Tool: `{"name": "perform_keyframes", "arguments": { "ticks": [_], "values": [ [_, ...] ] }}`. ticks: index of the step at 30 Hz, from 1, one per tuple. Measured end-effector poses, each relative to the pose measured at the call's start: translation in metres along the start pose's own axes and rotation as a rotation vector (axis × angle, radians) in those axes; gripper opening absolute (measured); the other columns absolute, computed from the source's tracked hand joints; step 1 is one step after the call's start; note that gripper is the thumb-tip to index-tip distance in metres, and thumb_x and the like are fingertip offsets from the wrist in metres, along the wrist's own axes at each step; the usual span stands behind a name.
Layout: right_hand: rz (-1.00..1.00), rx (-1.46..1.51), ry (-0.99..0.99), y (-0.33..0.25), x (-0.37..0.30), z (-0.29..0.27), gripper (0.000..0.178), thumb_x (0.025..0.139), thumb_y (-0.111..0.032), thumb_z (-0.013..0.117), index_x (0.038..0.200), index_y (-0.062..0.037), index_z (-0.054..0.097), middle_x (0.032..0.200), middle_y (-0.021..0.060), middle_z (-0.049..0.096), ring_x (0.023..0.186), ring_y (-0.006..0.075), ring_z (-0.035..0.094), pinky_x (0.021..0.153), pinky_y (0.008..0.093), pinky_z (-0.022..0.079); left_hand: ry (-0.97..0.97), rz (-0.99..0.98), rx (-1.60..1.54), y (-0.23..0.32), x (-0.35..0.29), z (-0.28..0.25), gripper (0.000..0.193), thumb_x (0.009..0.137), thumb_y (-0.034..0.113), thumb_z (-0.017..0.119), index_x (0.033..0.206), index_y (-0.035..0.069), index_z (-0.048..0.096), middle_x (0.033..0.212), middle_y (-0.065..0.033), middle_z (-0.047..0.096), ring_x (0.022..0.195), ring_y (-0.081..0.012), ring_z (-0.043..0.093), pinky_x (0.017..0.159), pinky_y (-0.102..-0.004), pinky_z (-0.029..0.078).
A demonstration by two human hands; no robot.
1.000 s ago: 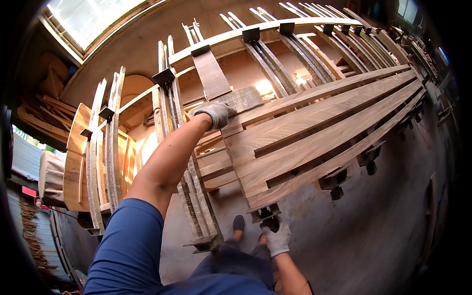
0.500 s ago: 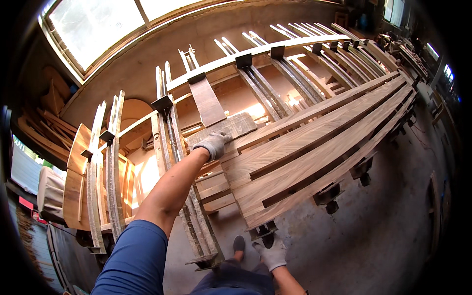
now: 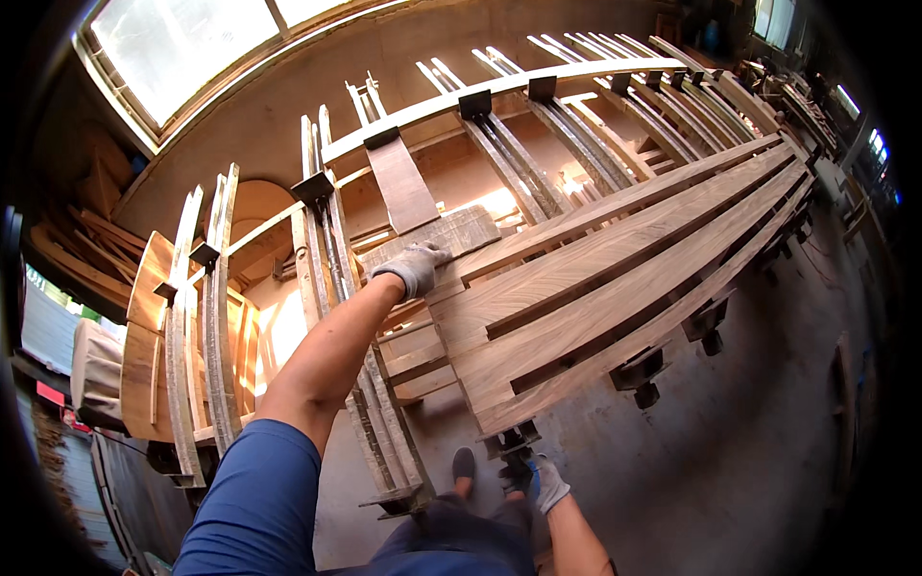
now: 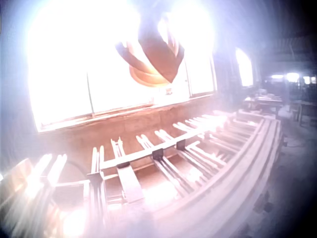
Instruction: The person carries long wooden planks and places them into a large wooden jig structure. They adjust the planks within the jig and secure them using clamps. The person also picks up smaller wooden blocks and places them into the jig to support the planks.
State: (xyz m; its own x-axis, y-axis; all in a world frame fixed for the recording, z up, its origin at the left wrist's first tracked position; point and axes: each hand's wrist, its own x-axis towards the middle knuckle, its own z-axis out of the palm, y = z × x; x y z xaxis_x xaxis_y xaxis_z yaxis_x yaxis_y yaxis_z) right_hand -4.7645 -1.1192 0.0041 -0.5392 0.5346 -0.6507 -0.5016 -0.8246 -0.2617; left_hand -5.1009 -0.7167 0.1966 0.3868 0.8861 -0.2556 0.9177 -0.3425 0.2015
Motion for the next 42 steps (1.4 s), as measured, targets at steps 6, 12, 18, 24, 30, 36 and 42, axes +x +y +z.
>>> {"name": "perform_keyframes", "arguments": {
  "ticks": [6, 12, 18, 24, 30, 36, 42],
  "values": [
    [-0.541, -1.175, 0.815, -0.014, -0.026, 0.134, 0.055, 0.089, -0.035, 0.082, 0.132, -0.0050, 0.066, 0.120, 0.0142, 0.077, 0.112, 0.0403, 0.073, 0.098, 0.0506, 0.061, -0.076, -0.041, -0.038, -0.004, 0.009, 0.000, 0.055, 0.095, 0.005, 0.056, 0.148, 0.018, 0.064, 0.150, -0.0158, 0.062, 0.138, -0.0390, 0.059, 0.116, -0.0429, 0.048],
    [-0.378, -1.413, 1.003, -0.003, 0.004, 0.098, 0.060, 0.075, -0.025, 0.082, 0.130, -0.0057, 0.066, 0.110, 0.0215, 0.077, 0.103, 0.0417, 0.074, 0.092, 0.0484, 0.060, -0.136, -0.018, 0.026, 0.007, 0.007, -0.013, 0.062, 0.088, 0.001, 0.057, 0.148, 0.017, 0.064, 0.151, -0.0167, 0.061, 0.140, -0.0374, 0.058, 0.119, -0.0407, 0.047],
    [-0.327, -1.325, 0.561, -0.030, -0.003, 0.084, 0.042, 0.070, -0.015, 0.083, 0.108, -0.0008, 0.071, 0.094, 0.0190, 0.077, 0.091, 0.0369, 0.075, 0.085, 0.0455, 0.060, -0.126, 0.012, 0.109, 0.026, -0.013, -0.027, 0.071, 0.085, 0.021, 0.077, 0.153, 0.014, 0.059, 0.151, -0.0171, 0.059, 0.139, -0.0384, 0.057, 0.118, -0.0437, 0.047],
    [0.019, -0.618, 0.143, -0.054, -0.010, 0.066, 0.026, 0.077, -0.003, 0.086, 0.097, 0.0009, 0.071, 0.074, 0.0100, 0.067, 0.050, 0.0156, 0.057, 0.045, 0.0299, 0.041, -0.066, 0.047, 0.106, 0.017, -0.018, -0.021, 0.093, 0.071, 0.031, 0.094, 0.154, 0.014, 0.057, 0.150, -0.0181, 0.059, 0.137, -0.0395, 0.058, 0.116, -0.0438, 0.049],
    [-0.229, -1.483, 0.791, -0.034, -0.019, 0.111, 0.055, 0.080, -0.035, 0.084, 0.120, -0.0008, 0.070, 0.110, 0.0253, 0.077, 0.111, 0.0438, 0.072, 0.096, 0.0498, 0.057, -0.055, 0.035, 0.073, 0.010, -0.014, -0.012, 0.093, 0.069, 0.033, 0.094, 0.153, 0.014, 0.059, 0.149, -0.0190, 0.062, 0.139, -0.0399, 0.057, 0.118, -0.0432, 0.048],
    [-0.495, -1.582, 1.060, 0.008, 0.000, 0.112, 0.042, 0.084, -0.047, 0.079, 0.091, -0.0056, 0.080, 0.093, 0.0234, 0.078, 0.093, 0.0447, 0.074, 0.084, 0.0529, 0.059, 0.050, 0.135, 0.033, -0.014, -0.010, -0.002, 0.062, 0.084, 0.022, 0.076, 0.145, 0.014, 0.065, 0.142, -0.0171, 0.068, 0.131, -0.0395, 0.062, 0.114, -0.0437, 0.050],
    [-0.326, -1.825, 1.053, 0.003, 0.008, 0.087, 0.035, 0.084, -0.044, 0.075, 0.078, -0.0098, 0.080, 0.084, 0.0195, 0.077, 0.082, 0.0431, 0.075, 0.075, 0.0521, 0.059, 0.062, 0.087, -0.048, -0.026, -0.010, -0.004, 0.038, 0.096, 0.012, 0.064, 0.133, 0.012, 0.071, 0.134, -0.0158, 0.072, 0.126, -0.0409, 0.064, 0.109, -0.0454, 0.053]
  ]
}}
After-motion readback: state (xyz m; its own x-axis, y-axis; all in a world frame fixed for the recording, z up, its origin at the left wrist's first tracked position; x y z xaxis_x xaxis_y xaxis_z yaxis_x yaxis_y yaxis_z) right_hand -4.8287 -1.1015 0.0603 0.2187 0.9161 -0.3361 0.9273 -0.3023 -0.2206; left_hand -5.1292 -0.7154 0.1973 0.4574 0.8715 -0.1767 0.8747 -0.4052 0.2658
